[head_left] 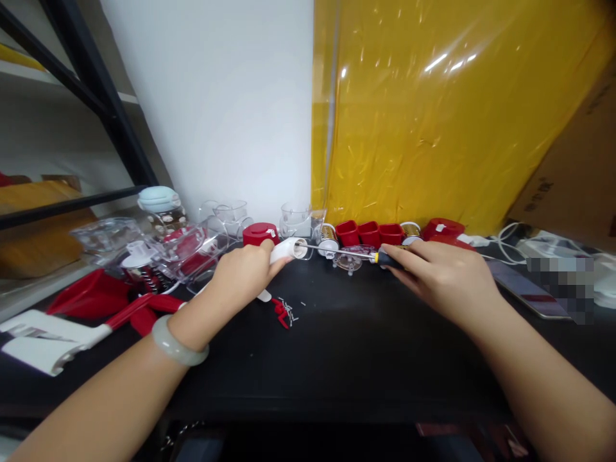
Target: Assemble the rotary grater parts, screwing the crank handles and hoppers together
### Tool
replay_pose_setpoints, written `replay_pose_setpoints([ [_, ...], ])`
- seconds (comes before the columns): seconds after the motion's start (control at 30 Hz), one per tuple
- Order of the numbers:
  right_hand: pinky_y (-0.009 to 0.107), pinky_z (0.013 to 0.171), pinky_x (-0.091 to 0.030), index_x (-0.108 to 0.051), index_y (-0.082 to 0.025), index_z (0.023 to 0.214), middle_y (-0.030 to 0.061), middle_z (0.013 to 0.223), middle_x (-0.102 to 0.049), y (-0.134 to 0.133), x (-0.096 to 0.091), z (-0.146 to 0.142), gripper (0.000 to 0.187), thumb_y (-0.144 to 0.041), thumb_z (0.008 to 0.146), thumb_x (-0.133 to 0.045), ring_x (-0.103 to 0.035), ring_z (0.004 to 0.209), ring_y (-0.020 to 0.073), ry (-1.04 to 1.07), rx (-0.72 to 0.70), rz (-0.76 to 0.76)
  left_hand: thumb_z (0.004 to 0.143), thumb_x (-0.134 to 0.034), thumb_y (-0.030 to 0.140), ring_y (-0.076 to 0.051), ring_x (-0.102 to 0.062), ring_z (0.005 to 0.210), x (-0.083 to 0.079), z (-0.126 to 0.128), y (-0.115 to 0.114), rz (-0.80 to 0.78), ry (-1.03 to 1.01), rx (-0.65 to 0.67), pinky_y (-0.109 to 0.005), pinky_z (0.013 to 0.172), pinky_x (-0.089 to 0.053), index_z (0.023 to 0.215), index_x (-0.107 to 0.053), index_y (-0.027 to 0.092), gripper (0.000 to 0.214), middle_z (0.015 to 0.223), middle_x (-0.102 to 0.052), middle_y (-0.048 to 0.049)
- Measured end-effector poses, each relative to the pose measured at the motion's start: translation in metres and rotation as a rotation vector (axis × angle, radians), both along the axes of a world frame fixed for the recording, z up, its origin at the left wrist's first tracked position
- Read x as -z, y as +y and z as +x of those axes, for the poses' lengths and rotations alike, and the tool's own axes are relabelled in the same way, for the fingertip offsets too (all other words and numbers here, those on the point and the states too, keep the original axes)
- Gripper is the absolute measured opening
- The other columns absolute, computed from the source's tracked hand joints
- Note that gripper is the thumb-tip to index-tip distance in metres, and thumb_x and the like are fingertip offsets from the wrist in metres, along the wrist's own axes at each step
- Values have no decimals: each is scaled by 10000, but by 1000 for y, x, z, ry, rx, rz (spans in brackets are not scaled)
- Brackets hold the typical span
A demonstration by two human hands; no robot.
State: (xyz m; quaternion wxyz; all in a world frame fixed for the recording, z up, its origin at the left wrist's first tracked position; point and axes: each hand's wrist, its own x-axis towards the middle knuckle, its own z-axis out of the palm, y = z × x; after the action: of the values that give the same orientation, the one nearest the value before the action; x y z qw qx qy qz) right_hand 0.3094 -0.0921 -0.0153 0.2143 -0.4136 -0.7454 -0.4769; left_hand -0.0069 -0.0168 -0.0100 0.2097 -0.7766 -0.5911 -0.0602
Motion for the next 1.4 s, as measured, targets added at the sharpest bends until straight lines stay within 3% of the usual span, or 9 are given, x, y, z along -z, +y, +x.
replay_pose_setpoints([
  [0.2,293,569,-290,-711,-197,1079,33,799,-678,-7,-9,0,316,-444,896,-635,-572,665,147,-40,0,95,940,-350,652,-329,-700,756,-4,-5,2,-80,-99,43,-349,579,-414,1070,-613,179,556,808,-711,-128],
  [0.47,300,578,-254,-710,-251,1089,18,752,-628,-18,-40,-10,244,-388,927,-590,-512,674,159,-136,27,121,932,-370,652,-293,-680,780,-11,-14,9,-138,-183,134,-332,594,-374,1045,-624,203,528,842,-716,-102],
  [0.83,334,571,-228,-737,-223,944,44,703,-581,-29,-85,-30,220,-201,938,-519,-419,660,170,-215,-30,98,928,-365,655,-235,-648,709,-14,-18,10,-158,-241,184,-312,579,-382,983,-631,212,520,826,-706,-86],
  [1.07,332,548,-297,-671,-186,1114,95,834,-601,-40,-85,-49,265,-190,923,-487,-458,754,210,-161,52,30,930,-338,670,-273,-679,767,-12,-17,10,-127,-207,124,-322,606,-422,1059,-631,206,564,863,-725,-111],
  [1.17,348,621,-353,-685,-147,922,109,782,-573,-37,-86,-51,211,-290,926,-529,-444,736,217,-183,44,12,934,-332,661,-281,-689,805,-14,-18,9,-126,-169,104,-319,627,-437,1078,-630,198,569,880,-732,-118],
  [1.27,351,633,-343,-637,-158,734,87,675,-530,-30,-88,-52,296,-348,929,-521,-423,663,203,-169,68,-64,937,-325,654,-294,-695,829,-14,-17,8,-133,-136,90,-322,635,-445,1093,-625,187,577,901,-735,-128],
  [1.4,349,632,-320,-621,-156,769,80,693,-563,-24,-84,-54,246,-276,934,-484,-450,650,203,-142,82,-154,938,-317,653,-312,-701,825,-11,-15,7,-116,-121,74,-339,646,-457,1076,-627,182,580,884,-732,-135],
])
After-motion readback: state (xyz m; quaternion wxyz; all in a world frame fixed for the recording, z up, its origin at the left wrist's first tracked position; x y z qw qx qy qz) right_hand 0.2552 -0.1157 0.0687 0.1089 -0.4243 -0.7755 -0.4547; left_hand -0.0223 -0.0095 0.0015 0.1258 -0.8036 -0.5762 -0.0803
